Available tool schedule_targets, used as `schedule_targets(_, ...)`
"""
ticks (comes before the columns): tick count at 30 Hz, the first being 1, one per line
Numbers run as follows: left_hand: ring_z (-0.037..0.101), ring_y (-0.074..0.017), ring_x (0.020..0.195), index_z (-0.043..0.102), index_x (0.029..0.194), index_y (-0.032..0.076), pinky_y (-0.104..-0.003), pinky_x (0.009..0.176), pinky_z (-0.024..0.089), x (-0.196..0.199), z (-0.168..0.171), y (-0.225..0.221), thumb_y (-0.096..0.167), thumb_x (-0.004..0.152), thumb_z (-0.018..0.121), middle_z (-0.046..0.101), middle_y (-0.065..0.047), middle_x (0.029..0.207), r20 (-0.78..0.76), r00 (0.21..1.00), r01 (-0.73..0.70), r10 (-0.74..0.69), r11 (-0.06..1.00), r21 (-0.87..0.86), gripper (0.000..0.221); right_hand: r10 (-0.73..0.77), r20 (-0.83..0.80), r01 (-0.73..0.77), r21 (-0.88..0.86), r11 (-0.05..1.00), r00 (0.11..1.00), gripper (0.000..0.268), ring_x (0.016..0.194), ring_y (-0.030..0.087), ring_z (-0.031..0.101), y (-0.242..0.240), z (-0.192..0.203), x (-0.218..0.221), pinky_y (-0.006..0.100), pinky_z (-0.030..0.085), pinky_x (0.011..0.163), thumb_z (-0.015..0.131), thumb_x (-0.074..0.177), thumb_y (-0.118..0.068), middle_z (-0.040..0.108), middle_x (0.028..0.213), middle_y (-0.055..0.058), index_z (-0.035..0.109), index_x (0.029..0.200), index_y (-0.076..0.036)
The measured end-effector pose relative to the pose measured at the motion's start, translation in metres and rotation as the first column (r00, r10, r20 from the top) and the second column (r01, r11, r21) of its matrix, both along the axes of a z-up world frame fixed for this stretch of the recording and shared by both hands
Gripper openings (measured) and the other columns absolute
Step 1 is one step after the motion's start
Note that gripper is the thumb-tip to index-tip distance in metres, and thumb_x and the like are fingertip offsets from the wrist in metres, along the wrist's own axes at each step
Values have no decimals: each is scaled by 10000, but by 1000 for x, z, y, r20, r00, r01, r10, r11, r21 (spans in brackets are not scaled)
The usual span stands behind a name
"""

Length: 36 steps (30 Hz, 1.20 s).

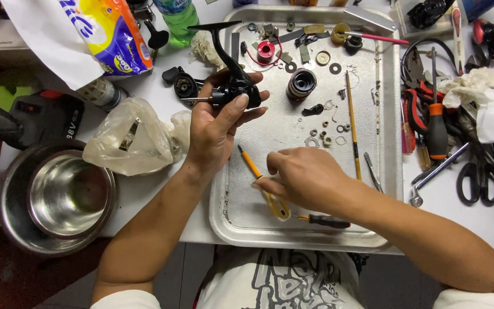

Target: Disassembling, cleaning, oiling, and reassembling a fishing reel on a workbench using various tools.

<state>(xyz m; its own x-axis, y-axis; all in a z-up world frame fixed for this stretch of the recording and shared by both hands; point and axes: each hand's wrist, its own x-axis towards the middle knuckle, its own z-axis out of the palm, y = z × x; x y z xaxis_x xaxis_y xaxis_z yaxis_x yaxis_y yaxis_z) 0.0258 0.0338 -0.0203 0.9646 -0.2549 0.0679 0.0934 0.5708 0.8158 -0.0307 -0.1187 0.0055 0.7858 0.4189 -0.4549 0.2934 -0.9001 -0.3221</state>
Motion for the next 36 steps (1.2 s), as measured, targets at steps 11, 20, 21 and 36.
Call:
schedule_targets(11, 657, -287, 926, 365, 1240, 79, -290, 720, 571, -9, 7, -3, 191, 825, 630, 586, -220, 1173, -17, 999, 38, -37, 999, 37, 505, -7, -49, 0, -147, 989, 999, 280, 471, 244, 523, 14, 0, -5, 374, 413, 382, 443, 895, -396, 574, 617, 56, 508, 843, -129)
schedule_targets(20, 657, -265, 883, 374, 1212, 98, -263, 692, 549, -6, 12, 1, 198, 835, 622, 589, -213, 1164, -6, 999, -35, 36, 997, 61, 461, -206, -109, 214, 63, 975, 972, 192, 601, 223, 530, -44, 19, -4, 387, 403, 571, 439, 825, -218, 614, 694, 52, 503, 997, -158)
schedule_targets(21, 655, -264, 874, 381, 1199, 110, -264, 691, 539, -6, 12, -1, 199, 832, 624, 593, -208, 1155, -15, 999, -33, 34, 997, 70, 449, -227, -47, 232, 203, 951, 973, 159, 592, 258, 526, -52, 15, -5, 402, 373, 567, 443, 781, -175, 607, 657, 78, 534, 898, -117)
schedule_targets(36, 662, -295, 829, 377, 1255, 59, -285, 695, 542, -8, -6, -9, 174, 839, 618, 583, -224, 1163, -82, 995, 68, -65, 997, 41, 495, -101, 315, -66, 478, 876, 944, 156, 511, 211, 510, -66, -22, -9, 339, 407, 428, 445, 931, -203, 552, 712, 56, 521, 923, -67)
